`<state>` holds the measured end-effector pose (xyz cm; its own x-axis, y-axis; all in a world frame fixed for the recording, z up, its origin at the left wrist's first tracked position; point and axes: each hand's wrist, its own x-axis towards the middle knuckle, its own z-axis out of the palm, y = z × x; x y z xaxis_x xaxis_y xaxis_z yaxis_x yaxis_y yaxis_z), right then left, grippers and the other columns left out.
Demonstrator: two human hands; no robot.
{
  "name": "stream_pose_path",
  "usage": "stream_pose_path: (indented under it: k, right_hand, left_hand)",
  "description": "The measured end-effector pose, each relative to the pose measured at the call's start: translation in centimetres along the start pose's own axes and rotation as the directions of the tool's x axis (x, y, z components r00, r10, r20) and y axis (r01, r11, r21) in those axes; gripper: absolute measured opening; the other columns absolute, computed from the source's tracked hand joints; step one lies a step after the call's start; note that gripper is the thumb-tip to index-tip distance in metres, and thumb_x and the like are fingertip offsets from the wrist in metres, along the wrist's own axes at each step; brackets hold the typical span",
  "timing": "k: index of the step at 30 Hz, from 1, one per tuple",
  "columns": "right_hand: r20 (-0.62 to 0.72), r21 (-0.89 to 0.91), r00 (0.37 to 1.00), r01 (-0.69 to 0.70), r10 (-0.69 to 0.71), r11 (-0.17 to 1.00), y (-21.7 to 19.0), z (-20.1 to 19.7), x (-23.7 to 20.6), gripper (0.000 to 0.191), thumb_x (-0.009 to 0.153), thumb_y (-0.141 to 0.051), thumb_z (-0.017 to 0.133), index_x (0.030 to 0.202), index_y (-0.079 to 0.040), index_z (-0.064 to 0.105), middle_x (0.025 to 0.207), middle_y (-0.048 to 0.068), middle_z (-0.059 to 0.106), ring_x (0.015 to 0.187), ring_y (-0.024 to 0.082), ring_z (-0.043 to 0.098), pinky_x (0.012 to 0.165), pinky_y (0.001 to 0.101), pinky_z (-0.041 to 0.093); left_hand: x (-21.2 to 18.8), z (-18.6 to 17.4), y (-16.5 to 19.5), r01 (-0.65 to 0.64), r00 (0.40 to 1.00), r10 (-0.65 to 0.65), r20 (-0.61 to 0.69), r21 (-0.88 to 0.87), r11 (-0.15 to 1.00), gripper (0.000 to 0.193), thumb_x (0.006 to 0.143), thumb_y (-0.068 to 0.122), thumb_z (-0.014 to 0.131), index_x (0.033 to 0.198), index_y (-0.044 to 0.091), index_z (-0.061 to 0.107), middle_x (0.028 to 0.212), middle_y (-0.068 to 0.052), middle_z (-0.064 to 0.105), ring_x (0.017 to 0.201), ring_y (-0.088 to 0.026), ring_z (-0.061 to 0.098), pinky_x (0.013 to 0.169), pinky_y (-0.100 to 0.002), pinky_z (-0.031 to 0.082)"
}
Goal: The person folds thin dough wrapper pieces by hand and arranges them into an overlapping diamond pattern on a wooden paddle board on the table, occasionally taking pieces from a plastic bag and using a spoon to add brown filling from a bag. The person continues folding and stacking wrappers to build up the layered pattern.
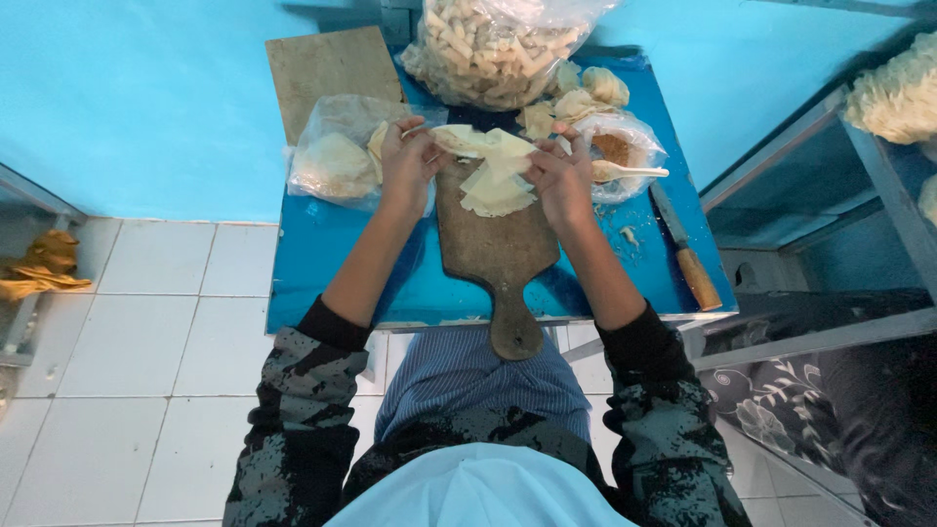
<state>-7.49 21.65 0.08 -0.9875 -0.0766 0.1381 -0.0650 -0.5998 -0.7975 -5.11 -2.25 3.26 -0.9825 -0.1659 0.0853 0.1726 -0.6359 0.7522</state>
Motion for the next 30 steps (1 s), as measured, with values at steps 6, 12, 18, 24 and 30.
stream_pose_path:
  k: [6,12,18,24,30]
  right_hand:
    - [-0.015,0.044,0.998,0.067,-0.066,0.997,-0.3,-0.1,0.1,0.056,0.084,0.009,0.059,0.133,-0.011,0.040,0.110,0.012,0.057,0.097,0.026,0.066,0.085,0.0420,0.060]
    - [0.026,-0.064,0.994,0.104,-0.103,0.992,-0.6,0.1,-0.1,0.056,0.089,0.005,0.069,0.136,-0.010,0.042,0.112,0.011,0.060,0.096,0.025,0.065,0.086,0.0397,0.058]
    - [0.506,-0.352,0.861,0.147,0.055,0.924,1.2,1.5,-1.0,0.069,0.092,0.000,0.075,0.146,-0.013,0.036,0.131,0.013,0.066,0.122,0.019,0.067,0.099,0.0358,0.057]
    - [0.553,-0.464,0.793,0.039,0.255,0.885,2.0,1.3,-1.4,0.074,0.092,0.008,0.077,0.153,-0.012,0.040,0.109,0.005,0.066,0.103,0.014,0.065,0.089,0.0295,0.055]
    - [0.590,-0.585,0.697,0.019,0.409,0.811,1.4,1.8,-2.2,0.083,0.088,0.004,0.079,0.155,-0.015,0.035,0.104,0.007,0.068,0.099,0.015,0.068,0.083,0.0294,0.055]
  left_hand:
    - [0.0,-0.5,0.1,-0.135,0.990,0.136,-0.032,0.015,0.991,0.025,0.095,0.000,0.054,0.120,0.003,0.053,0.097,-0.005,0.056,0.076,-0.012,0.057,0.069,-0.030,0.054]
    - [0.1,-0.8,-0.2,-0.264,0.964,0.260,0.056,0.078,0.961,0.017,0.099,0.000,0.051,0.114,0.004,0.058,0.099,0.001,0.055,0.075,-0.006,0.049,0.064,-0.023,0.043]
    - [-0.6,-0.1,-0.6,-0.183,0.937,0.120,0.328,0.170,0.968,0.022,0.096,-0.003,0.057,0.115,0.006,0.061,0.101,0.001,0.056,0.083,-0.006,0.053,0.067,-0.022,0.042]
    - [-1.2,-0.3,0.3,-0.149,0.906,0.102,0.410,0.084,0.985,0.020,0.099,-0.002,0.060,0.116,0.007,0.060,0.110,0.000,0.057,0.097,-0.007,0.057,0.082,-0.022,0.049]
    - [-0.6,-1.0,0.8,-0.190,0.924,0.194,0.330,-0.045,0.981,0.021,0.098,-0.002,0.059,0.117,0.006,0.061,0.112,-0.002,0.060,0.096,-0.009,0.059,0.084,-0.025,0.051]
